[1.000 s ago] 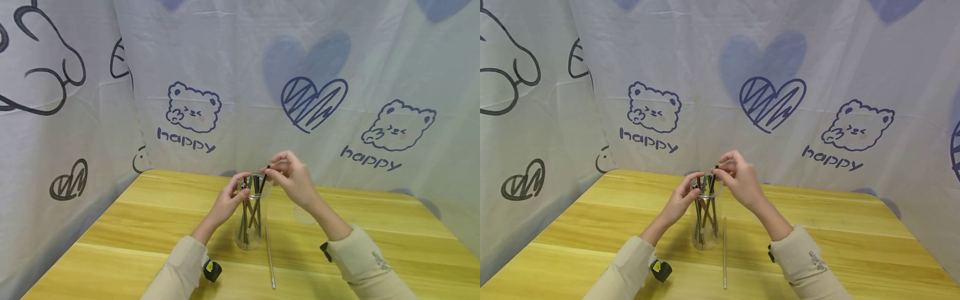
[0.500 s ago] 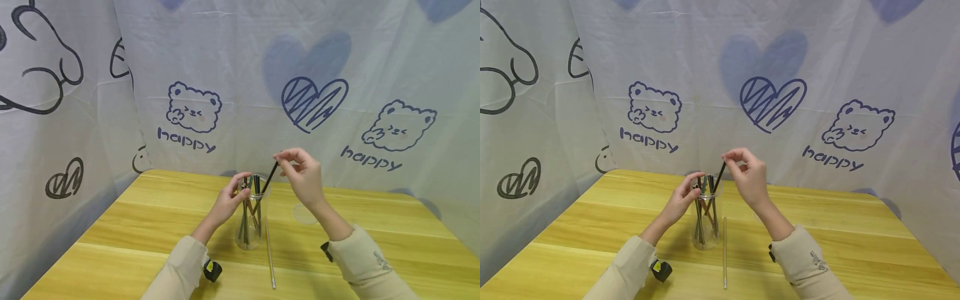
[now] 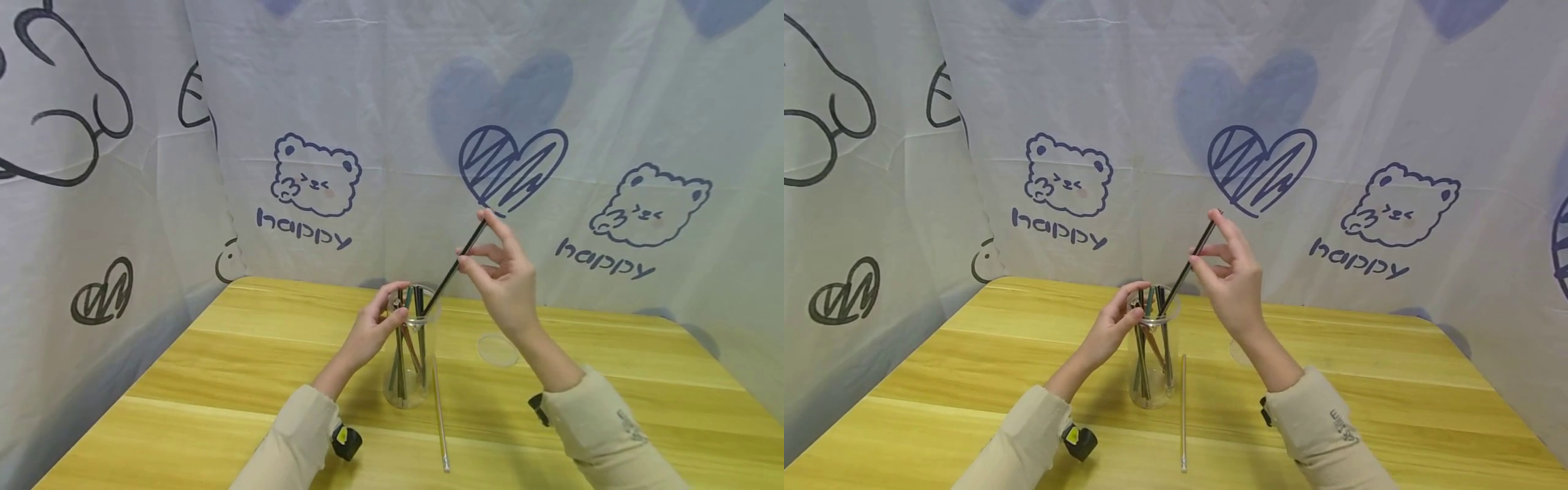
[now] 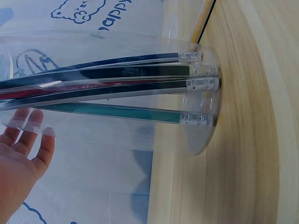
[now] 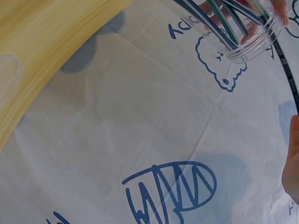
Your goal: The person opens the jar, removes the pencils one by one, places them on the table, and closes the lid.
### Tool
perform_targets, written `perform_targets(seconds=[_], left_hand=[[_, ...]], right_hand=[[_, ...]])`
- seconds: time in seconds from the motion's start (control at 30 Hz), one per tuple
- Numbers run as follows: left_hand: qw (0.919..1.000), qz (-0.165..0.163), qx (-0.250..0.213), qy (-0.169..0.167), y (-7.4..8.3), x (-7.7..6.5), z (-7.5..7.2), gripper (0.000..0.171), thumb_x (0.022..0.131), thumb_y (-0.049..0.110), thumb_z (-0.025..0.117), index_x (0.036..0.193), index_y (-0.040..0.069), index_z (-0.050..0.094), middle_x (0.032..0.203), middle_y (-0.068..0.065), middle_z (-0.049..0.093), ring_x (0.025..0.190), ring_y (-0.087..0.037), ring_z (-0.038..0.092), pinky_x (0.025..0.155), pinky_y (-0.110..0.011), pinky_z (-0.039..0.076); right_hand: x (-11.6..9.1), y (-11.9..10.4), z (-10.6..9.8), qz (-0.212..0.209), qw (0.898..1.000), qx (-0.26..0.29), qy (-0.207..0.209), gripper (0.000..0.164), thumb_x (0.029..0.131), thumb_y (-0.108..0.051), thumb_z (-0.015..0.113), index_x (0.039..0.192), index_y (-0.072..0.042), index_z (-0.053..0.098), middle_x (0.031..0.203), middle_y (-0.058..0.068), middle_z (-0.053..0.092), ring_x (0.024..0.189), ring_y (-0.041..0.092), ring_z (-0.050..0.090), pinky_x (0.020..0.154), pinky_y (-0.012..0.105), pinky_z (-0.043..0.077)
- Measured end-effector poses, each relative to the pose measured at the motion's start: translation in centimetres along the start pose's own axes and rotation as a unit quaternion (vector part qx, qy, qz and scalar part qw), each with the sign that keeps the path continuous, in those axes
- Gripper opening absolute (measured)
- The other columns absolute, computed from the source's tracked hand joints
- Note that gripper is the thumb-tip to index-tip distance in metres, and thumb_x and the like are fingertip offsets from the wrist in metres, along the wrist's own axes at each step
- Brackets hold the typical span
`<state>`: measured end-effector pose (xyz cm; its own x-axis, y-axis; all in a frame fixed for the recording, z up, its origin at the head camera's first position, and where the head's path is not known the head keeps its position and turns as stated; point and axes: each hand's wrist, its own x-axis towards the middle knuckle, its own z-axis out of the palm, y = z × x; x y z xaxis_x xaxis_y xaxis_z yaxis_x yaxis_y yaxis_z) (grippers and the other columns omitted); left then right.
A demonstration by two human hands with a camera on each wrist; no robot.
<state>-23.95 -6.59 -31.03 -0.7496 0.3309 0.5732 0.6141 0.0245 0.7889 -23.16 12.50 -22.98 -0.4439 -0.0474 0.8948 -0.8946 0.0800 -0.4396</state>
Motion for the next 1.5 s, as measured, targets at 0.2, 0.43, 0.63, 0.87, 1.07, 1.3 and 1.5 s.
perform_targets(seconds=[0.2,0.43,0.63,0.87,1.07,1.3,1.5], left_hand=[[1.0,-0.002,-0.002,0.001,0.0,0.0,-0.1,0.057,0.091,0.039,0.048,0.13,-0.002,0.037,0.086,-0.008,0.049,0.077,-0.016,0.047,0.067,-0.04,0.045],[1.0,-0.004,0.003,0.0,0.0,0.0,-0.1,0.055,0.091,0.037,0.048,0.13,-0.001,0.038,0.083,-0.006,0.048,0.076,-0.016,0.047,0.065,-0.033,0.044],[1.0,-0.009,0.004,0.002,-0.1,0.0,-0.1,0.054,0.091,0.036,0.048,0.129,0.0,0.038,0.082,-0.005,0.047,0.075,-0.016,0.046,0.063,-0.032,0.043],[0.9999,-0.011,0.0,0.0,-0.2,0.0,-0.1,0.056,0.09,0.039,0.048,0.13,0.0,0.038,0.092,-0.022,0.051,0.08,-0.017,0.049,0.07,-0.036,0.046],[1.0,-0.008,-0.002,0.003,-0.1,0.0,-0.1,0.057,0.09,0.039,0.049,0.129,0.0,0.039,0.09,-0.015,0.051,0.079,-0.016,0.048,0.067,-0.031,0.045],[1.0,-0.006,-0.003,0.005,0.0,0.0,0.0,0.053,0.091,0.034,0.049,0.129,0.0,0.039,0.088,-0.01,0.049,0.077,-0.016,0.047,0.064,-0.029,0.044],[1.0,-0.008,-0.001,0.003,-0.1,0.0,0.0,0.049,0.091,0.03,0.049,0.129,0.0,0.039,0.094,-0.016,0.051,0.081,-0.017,0.048,0.068,-0.032,0.045]], right_hand=[[0.2,0.0,-0.1,0.0,0.999,0.013,0.032,0.063,0.073,0.025,0.051,0.131,0.006,0.036,0.13,0.012,0.042,0.078,0.01,0.059,0.064,0.026,0.05],[0.1,0.0,-0.3,0.007,0.995,0.024,0.093,0.037,0.075,0.018,0.057,0.11,0.011,0.046,0.118,0.012,0.053,0.076,0.013,0.058,0.062,0.025,0.05],[0.2,0.1,-0.7,0.008,0.993,0.006,0.12,0.034,0.074,0.02,0.056,0.107,0.012,0.048,0.112,0.013,0.056,0.074,0.012,0.057,0.059,0.023,0.05],[0.6,0.0,-1.2,0.021,0.992,-0.028,0.124,0.043,0.074,0.019,0.057,0.115,0.011,0.049,0.095,0.007,0.057,0.068,0.01,0.057,0.06,0.023,0.05],[0.6,-0.1,-1.6,0.051,0.99,-0.015,0.133,0.048,0.074,0.021,0.055,0.12,0.01,0.046,0.1,0.008,0.054,0.071,0.01,0.055,0.06,0.02,0.049],[0.1,0.0,-2.2,0.069,0.989,-0.02,0.126,0.05,0.076,0.021,0.052,0.123,0.008,0.044,0.122,0.01,0.047,0.078,0.013,0.052,0.059,0.021,0.049],[-0.3,0.2,-2.6,0.089,0.987,-0.038,0.125,0.048,0.076,0.021,0.05,0.123,0.009,0.044,0.123,0.012,0.046,0.077,0.01,0.052,0.059,0.019,0.049]])
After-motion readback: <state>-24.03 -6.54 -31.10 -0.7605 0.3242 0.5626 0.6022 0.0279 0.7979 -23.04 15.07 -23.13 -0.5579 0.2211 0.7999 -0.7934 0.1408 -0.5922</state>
